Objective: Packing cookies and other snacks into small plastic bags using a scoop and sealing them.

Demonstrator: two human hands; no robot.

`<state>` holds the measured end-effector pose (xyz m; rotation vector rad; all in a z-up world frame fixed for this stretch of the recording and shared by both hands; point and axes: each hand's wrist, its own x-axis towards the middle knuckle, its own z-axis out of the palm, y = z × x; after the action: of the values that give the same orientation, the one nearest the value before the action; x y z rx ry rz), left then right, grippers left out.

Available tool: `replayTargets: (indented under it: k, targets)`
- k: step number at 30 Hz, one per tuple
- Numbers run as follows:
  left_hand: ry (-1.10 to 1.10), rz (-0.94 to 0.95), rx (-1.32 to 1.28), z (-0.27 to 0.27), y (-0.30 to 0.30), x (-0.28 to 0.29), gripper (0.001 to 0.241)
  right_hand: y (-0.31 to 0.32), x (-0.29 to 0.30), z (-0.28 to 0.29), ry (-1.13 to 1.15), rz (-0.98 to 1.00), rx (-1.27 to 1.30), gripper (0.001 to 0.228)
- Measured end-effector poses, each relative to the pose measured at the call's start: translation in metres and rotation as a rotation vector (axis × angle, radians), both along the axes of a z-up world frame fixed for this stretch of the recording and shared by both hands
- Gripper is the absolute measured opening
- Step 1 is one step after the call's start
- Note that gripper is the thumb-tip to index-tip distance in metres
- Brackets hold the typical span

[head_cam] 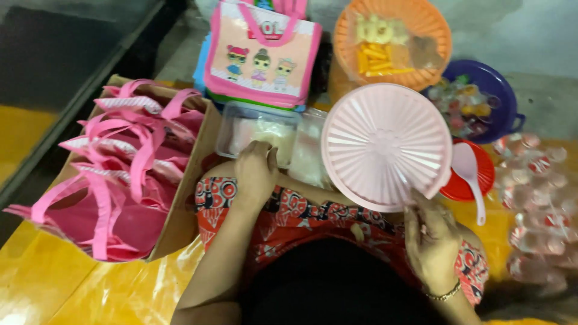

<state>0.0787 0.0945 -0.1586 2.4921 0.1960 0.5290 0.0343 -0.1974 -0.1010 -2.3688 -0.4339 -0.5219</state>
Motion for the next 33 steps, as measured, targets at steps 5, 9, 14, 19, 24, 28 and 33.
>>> replayTargets:
  k: [5, 9, 14, 19, 24, 28, 33]
  targets:
    - [0.231, 0.032, 0.140, -0.018, 0.015, 0.027, 0.045, 0.029, 0.002, 0.002, -0.003, 0.088, -0.048, 0.052]
    - [0.281, -0.224, 0.417, -0.050, 0.000, 0.061, 0.020, 0.045, 0.006, -0.001, -0.012, 0.172, -0.037, 0.037]
    - [0.389, -0.635, 0.619, -0.068, -0.044, 0.067, 0.013, 0.057, 0.009, 0.005, 0.024, 0.235, 0.049, 0.027]
    - [0.779, -0.707, 1.137, -0.069, -0.063, 0.071, 0.051, 0.051, 0.012, 0.002, 0.016, 0.237, 0.071, 0.021]
    - [0.535, -0.539, 1.040, -0.122, -0.073, 0.087, 0.032, 0.050, 0.009, 0.005, 0.073, 0.222, 0.104, 0.018]
    - [0.158, -0.426, 0.838, -0.125, -0.067, 0.090, 0.022, 0.044, 0.007, 0.004, 0.085, 0.193, 0.098, 0.016]
    - [0.619, -0.561, 0.786, -0.072, -0.060, 0.082, 0.030, 0.041, 0.005, 0.010, 0.125, 0.172, 0.094, 0.017]
